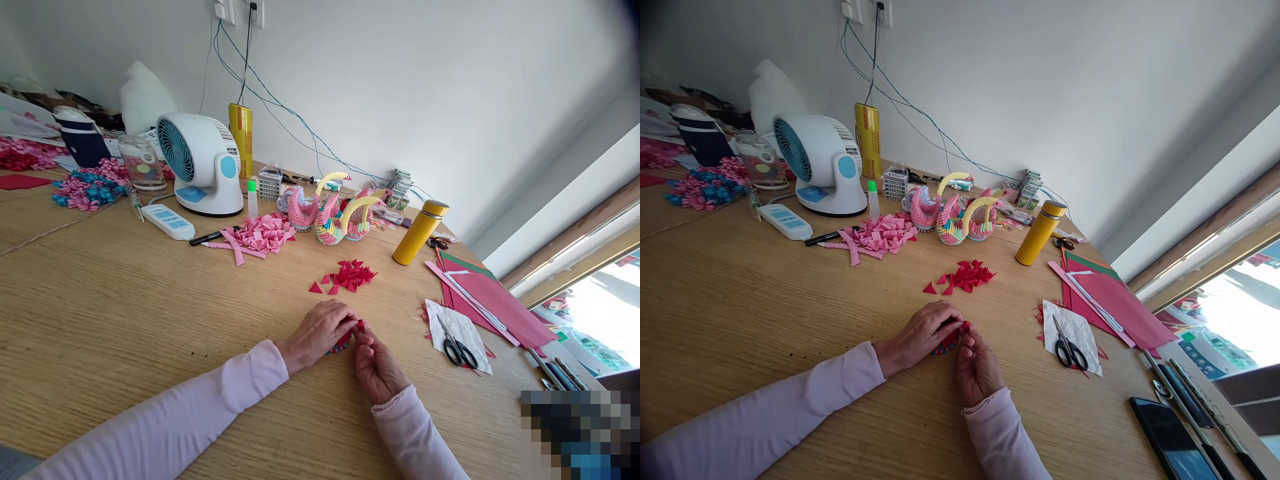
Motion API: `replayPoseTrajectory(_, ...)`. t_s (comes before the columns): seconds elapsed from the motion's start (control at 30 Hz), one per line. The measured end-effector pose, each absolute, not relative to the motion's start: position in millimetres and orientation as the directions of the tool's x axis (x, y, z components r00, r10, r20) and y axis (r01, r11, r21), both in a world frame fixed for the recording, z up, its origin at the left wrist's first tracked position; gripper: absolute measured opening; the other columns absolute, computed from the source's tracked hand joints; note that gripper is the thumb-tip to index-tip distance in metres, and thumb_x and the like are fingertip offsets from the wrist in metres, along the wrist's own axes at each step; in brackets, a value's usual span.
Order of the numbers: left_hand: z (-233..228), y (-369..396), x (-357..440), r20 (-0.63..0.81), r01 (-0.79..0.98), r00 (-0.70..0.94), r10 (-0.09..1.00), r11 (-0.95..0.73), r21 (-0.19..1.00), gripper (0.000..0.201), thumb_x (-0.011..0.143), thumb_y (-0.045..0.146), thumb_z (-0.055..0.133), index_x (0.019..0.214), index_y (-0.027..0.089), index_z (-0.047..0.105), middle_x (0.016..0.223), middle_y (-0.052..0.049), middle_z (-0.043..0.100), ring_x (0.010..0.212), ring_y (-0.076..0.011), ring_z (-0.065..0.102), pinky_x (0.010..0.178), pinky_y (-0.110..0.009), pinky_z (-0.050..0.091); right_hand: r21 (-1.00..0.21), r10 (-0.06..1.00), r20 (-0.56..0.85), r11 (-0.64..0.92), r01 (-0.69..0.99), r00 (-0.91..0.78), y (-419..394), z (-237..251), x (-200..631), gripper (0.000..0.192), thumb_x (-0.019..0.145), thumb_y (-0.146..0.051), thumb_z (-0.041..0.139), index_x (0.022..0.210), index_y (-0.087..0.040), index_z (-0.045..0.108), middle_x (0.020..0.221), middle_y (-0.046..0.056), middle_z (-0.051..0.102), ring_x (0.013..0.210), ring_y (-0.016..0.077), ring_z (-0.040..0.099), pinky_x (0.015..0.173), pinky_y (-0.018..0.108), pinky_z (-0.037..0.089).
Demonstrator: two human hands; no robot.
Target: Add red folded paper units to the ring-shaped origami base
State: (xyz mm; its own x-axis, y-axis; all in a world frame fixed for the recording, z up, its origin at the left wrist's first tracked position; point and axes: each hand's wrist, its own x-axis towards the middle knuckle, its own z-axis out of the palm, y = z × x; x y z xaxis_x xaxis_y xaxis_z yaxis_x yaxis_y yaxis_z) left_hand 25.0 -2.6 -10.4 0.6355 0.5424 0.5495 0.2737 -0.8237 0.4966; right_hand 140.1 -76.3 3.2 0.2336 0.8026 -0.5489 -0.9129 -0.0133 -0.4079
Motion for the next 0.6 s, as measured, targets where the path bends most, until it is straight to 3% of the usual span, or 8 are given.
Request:
replayPoseTrajectory(0.27,-10.6,-2.4,25.1,0.533,0.290,0.648,0.545,-0.823,0.489,0.013,0.094,0.026,0.048,0.090,0.017,0.057,0.088,-0.002,0.064,0.084,-0.0157,0.058,0.079,-0.027,0.045,-0.447,0.839,-0.474,0.034,-0.894,0.268,-75.3,-15.6,143.9,0.011,0.084,-0.006,0.058,0.078,-0.014,0.059,0.068,-0.003,0.060,0.043,-0.0005,0.052,0.034,0.001,0.042)
replayPoseTrajectory(0.6,-10.4,-3.0,25.4,0.525,0.303,0.644,0.556,-0.816,0.493,0.010,0.093,0.022,0.048,0.089,0.017,0.056,0.088,-0.002,0.064,0.083,-0.0156,0.058,0.077,-0.027,0.045,-0.443,0.805,-0.515,0.044,-0.896,0.295,-75.0,-10.9,140.9,0.012,0.087,-0.004,0.052,0.081,-0.012,0.059,0.068,-0.001,0.063,0.042,-0.0010,0.053,0.034,0.001,0.042)
